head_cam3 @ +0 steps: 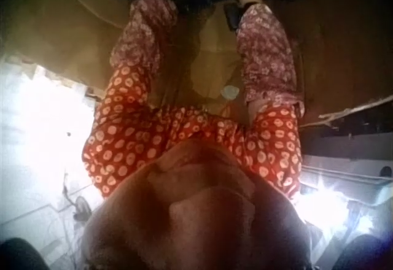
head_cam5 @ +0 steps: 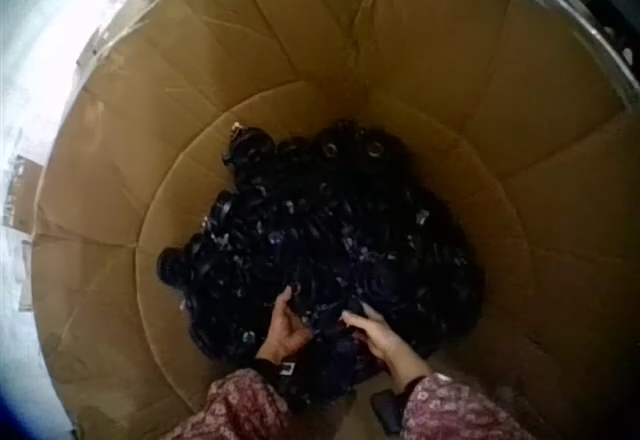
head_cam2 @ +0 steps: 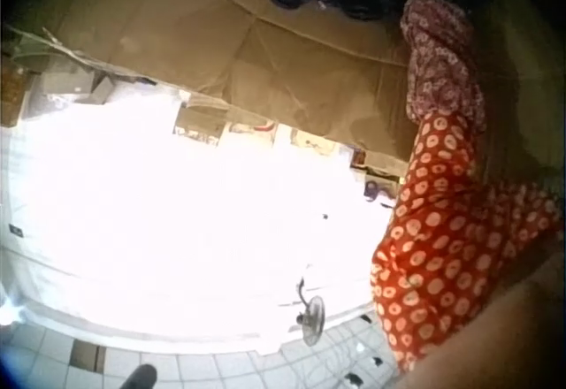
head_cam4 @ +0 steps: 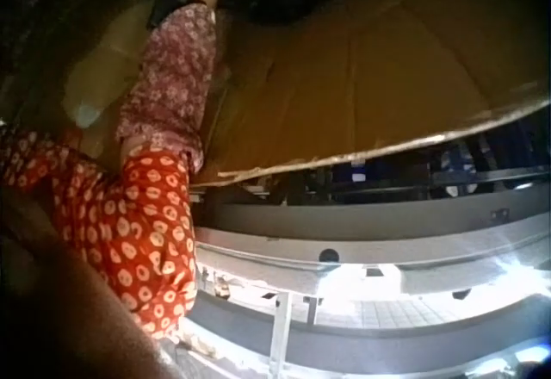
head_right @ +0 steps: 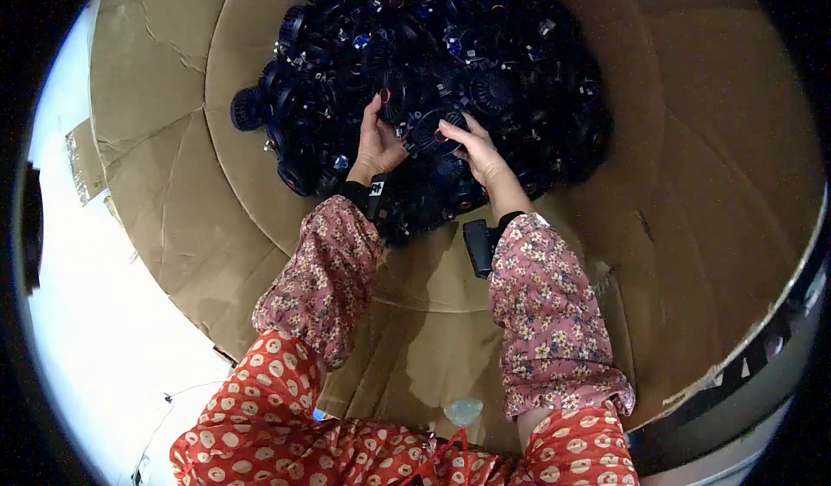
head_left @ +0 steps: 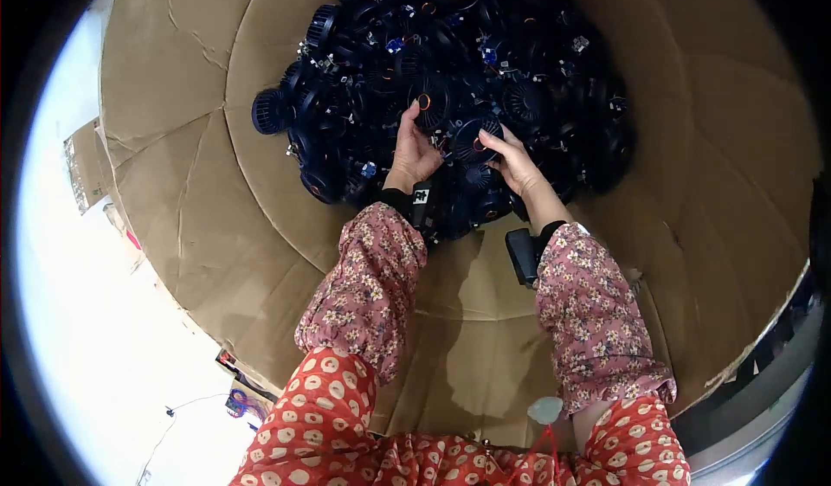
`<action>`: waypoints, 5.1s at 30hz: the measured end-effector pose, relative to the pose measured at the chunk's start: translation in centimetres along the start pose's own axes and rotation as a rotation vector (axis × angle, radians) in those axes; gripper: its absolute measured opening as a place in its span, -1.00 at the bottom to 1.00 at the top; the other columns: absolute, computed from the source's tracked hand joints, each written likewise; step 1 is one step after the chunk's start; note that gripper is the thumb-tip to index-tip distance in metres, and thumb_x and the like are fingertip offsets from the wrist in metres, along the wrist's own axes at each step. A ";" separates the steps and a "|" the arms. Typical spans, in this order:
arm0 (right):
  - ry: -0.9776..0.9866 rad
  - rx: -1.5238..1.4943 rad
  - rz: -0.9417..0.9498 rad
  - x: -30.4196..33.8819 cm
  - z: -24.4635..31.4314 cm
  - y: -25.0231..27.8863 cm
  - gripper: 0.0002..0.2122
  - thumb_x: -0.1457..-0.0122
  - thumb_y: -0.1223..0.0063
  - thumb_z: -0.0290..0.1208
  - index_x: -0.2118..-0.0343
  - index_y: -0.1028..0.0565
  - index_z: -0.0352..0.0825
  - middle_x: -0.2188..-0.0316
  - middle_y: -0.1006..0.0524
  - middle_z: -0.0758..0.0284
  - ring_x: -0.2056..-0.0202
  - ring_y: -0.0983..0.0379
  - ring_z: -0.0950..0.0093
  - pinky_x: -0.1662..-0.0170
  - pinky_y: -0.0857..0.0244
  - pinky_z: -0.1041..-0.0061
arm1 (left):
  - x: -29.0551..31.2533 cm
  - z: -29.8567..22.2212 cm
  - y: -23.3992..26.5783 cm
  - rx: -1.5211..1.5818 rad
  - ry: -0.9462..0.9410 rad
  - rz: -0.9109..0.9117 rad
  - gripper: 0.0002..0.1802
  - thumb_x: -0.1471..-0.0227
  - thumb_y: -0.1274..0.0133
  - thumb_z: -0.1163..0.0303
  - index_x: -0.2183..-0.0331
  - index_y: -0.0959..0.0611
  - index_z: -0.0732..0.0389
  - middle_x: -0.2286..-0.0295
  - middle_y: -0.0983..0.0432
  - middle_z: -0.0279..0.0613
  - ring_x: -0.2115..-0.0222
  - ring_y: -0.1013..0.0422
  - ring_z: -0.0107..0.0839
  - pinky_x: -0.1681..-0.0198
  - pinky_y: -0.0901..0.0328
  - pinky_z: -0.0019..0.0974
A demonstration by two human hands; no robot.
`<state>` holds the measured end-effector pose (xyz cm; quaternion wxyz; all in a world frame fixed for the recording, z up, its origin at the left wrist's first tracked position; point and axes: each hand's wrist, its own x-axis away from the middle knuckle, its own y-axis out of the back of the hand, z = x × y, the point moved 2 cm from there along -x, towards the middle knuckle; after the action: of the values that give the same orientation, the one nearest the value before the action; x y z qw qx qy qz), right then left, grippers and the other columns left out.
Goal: Assemble battery and plastic housing parts into a portable fan on a factory assembly line.
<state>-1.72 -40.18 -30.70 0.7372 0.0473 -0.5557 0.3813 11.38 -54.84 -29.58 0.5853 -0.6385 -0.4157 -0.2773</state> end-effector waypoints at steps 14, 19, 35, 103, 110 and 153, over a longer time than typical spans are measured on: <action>0.667 0.412 0.027 11.2 9.5 -10.9 -0.32 0.23 -0.47 0.04 0.03 -0.53 -0.23 -0.15 -0.16 -0.13 -0.22 -0.11 -0.07 -0.29 -0.07 0.23 | 12.3 -9.2 -3.7 -0.154 -0.355 0.410 -0.25 -0.11 0.06 -0.16 -0.21 -0.37 0.05 -0.16 -0.31 0.01 -0.16 -0.26 -0.01 -0.21 -0.20 0.14; 1.041 0.638 -0.122 32.0 4.4 1.2 -0.37 0.26 -0.50 -0.10 0.07 -0.49 -0.17 -0.20 -0.05 -0.17 -0.24 -0.05 -0.18 -0.29 -0.03 0.09 | 17.0 3.3 -8.2 -0.061 -0.039 0.567 -0.52 -0.18 0.01 0.17 -0.03 -0.42 0.25 0.05 -0.44 -0.09 0.05 -0.41 -0.24 -0.08 -0.30 -0.14; 0.804 0.595 -0.838 46.3 -7.6 29.8 -0.31 -0.04 -0.31 -0.19 -0.27 -0.31 -0.09 -0.42 0.21 0.04 -0.40 0.13 0.17 -0.33 0.04 0.16 | 15.6 34.3 -23.8 -1.573 -1.064 0.885 -0.18 0.31 -0.40 -0.06 -0.01 -0.58 0.07 -0.18 -0.06 0.48 -0.17 -0.16 0.31 -0.24 -0.13 0.07; -0.354 -0.060 0.177 -29.0 -10.4 -1.6 0.11 -0.04 -0.23 0.19 -0.40 0.42 0.08 -0.36 -0.02 0.13 -0.15 -0.34 0.07 0.01 -0.38 -0.20 | -23.6 -11.8 19.8 -1.314 -0.092 -0.235 -0.06 0.25 -0.28 -0.31 -0.06 -0.59 0.13 -0.17 -0.18 0.21 -0.15 -0.25 0.02 -0.18 -0.19 -0.11; -0.504 -0.348 0.189 -30.0 -9.9 -2.3 -0.32 -0.12 -0.16 0.13 -0.20 -0.27 -0.18 -0.04 -0.47 0.08 -0.03 -0.45 0.06 0.02 -0.40 -0.17 | -23.2 -12.0 18.9 -1.274 -0.262 -0.357 -0.05 0.27 -0.34 -0.24 -0.10 -0.56 0.12 -0.21 -0.09 0.30 -0.16 -0.26 -0.01 -0.14 -0.26 -0.14; -0.210 -0.314 0.313 -28.3 -7.6 -3.8 -0.17 -0.19 -0.13 -0.04 -0.40 0.19 0.31 -0.33 -0.13 0.37 -0.15 -0.34 0.23 0.00 -0.29 -0.19 | -17.6 -8.2 12.0 -1.487 -1.084 -0.473 -0.28 0.21 -0.36 -0.03 0.01 -0.51 -0.01 0.14 -0.39 0.10 0.15 -0.45 0.12 0.15 -0.38 0.03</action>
<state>3.99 -53.57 -56.45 0.6054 -0.1154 -0.6825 0.3928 13.91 -66.09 -49.27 -0.3152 -0.7884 -0.4663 -0.2482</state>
